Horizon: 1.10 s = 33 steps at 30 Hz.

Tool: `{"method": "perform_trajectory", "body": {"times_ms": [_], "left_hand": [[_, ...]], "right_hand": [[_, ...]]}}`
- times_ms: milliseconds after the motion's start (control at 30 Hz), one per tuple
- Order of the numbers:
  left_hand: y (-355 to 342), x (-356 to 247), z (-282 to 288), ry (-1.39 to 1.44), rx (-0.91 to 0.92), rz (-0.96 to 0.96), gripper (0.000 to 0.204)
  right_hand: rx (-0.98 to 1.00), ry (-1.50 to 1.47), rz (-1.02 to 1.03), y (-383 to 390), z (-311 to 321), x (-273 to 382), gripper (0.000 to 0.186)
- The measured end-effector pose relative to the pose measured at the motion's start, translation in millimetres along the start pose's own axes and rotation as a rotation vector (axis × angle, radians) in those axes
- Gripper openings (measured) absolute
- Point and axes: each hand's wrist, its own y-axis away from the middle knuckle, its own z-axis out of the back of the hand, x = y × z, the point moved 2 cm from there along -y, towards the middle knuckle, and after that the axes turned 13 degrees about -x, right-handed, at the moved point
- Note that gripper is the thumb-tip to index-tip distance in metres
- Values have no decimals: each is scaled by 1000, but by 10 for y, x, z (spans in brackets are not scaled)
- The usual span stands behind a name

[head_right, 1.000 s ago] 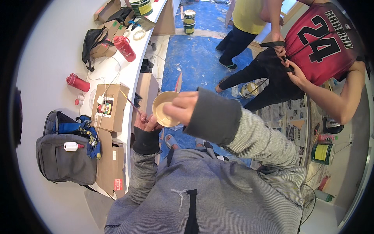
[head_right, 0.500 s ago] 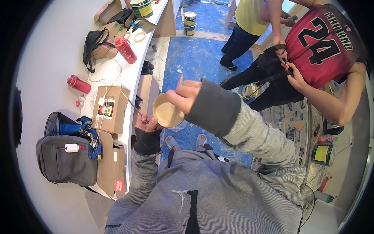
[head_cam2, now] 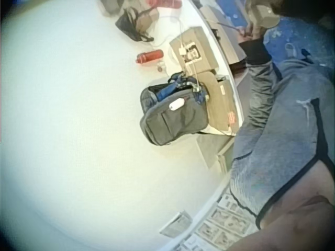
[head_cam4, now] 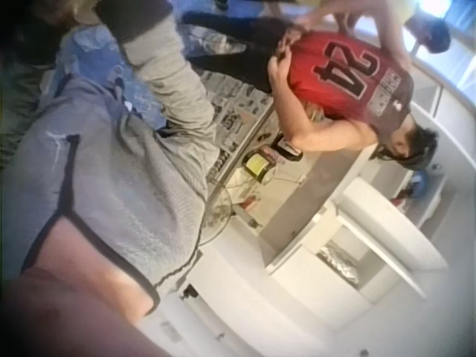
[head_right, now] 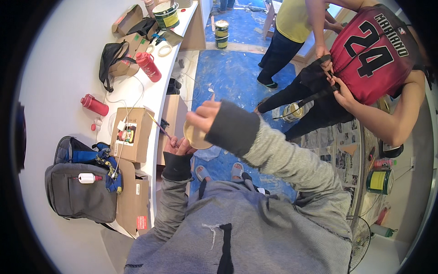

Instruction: The person mixes a beige substance in a small container using a stick, then pours it into a larger paint bucket. They subsequently wipe the container and the bucket rim with a white cloth.

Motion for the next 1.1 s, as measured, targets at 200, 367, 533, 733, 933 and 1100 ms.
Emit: {"method": "perform_trajectory", "body": {"times_ms": [200,367,533,733,933,1100], "left_hand": [[-113,92,190,20,52,13,45],[-66,23,133,37,63,13,44],[-131,70,215,53,138,15,43],[-133,67,202,-8,64,-18,44],[-124,119,263,52,86,7,45],[-99,126,213,-5,97,19,45]], "right_hand": [[132,-126,5,97,12,24,33],[135,110,20,-19,83,22,29],[-13,-20,21,-27,-163,28,28],[37,-275,-12,85,-182,-11,27],[133,-44,-50,125,103,-52,28],[-47,99,86,94,-86,-83,30]]}}
